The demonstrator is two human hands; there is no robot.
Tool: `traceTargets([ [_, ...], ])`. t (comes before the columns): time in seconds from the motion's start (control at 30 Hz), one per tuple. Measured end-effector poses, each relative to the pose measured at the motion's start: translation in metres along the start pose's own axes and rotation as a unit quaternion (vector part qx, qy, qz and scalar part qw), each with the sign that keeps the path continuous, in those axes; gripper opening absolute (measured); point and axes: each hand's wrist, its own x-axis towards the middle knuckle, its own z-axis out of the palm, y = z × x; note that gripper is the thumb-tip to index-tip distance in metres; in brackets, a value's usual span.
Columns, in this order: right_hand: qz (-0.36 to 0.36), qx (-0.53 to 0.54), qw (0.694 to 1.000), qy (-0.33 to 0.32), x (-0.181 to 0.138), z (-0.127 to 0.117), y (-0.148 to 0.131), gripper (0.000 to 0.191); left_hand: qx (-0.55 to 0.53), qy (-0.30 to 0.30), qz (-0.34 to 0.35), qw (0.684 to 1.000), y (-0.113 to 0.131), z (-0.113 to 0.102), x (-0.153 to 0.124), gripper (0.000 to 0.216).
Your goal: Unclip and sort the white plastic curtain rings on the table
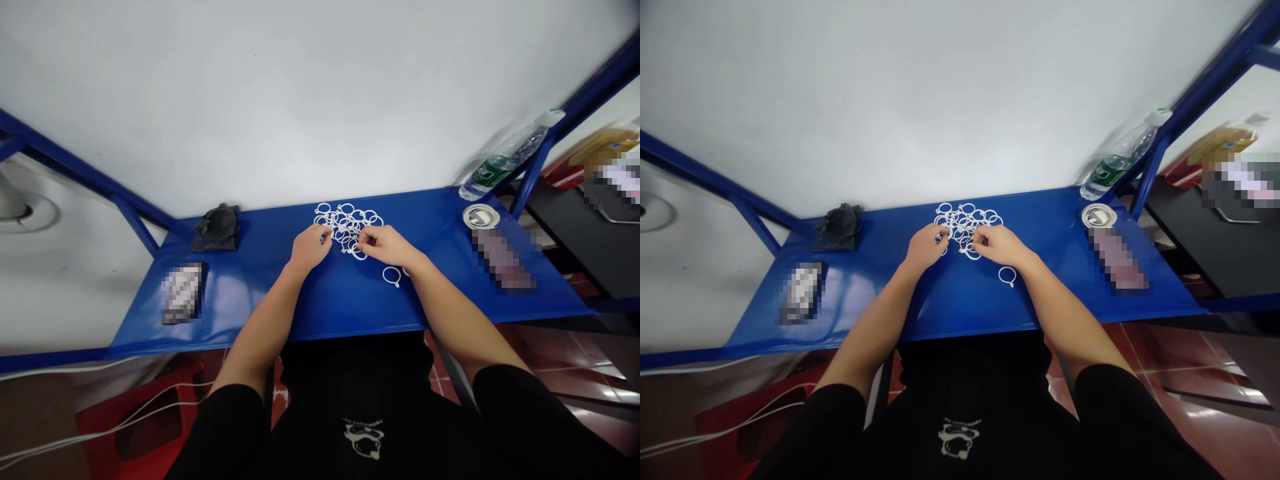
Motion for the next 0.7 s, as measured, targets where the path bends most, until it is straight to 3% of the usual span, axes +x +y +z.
traceTargets([
  [0.17,-0.012,0.003,0.997,0.077,0.001,0.001,-0.001,0.013,-0.054,0.085,0.132,0.986,0.011,-0.004,-0.003,0.017],
  [0.3,-0.016,0.004,0.991,0.135,0.002,0.004,0.002,0.012,-0.069,0.070,0.215,0.972,0.020,-0.004,-0.008,0.022],
  [0.5,-0.030,-0.004,0.981,0.191,0.002,0.016,0.002,0.014,-0.098,0.060,0.179,0.977,0.029,0.008,-0.013,0.022],
  [0.7,-0.029,-0.023,0.984,0.175,0.001,0.031,-0.002,0.012,-0.184,0.103,0.173,0.962,0.034,0.008,-0.018,0.020],
])
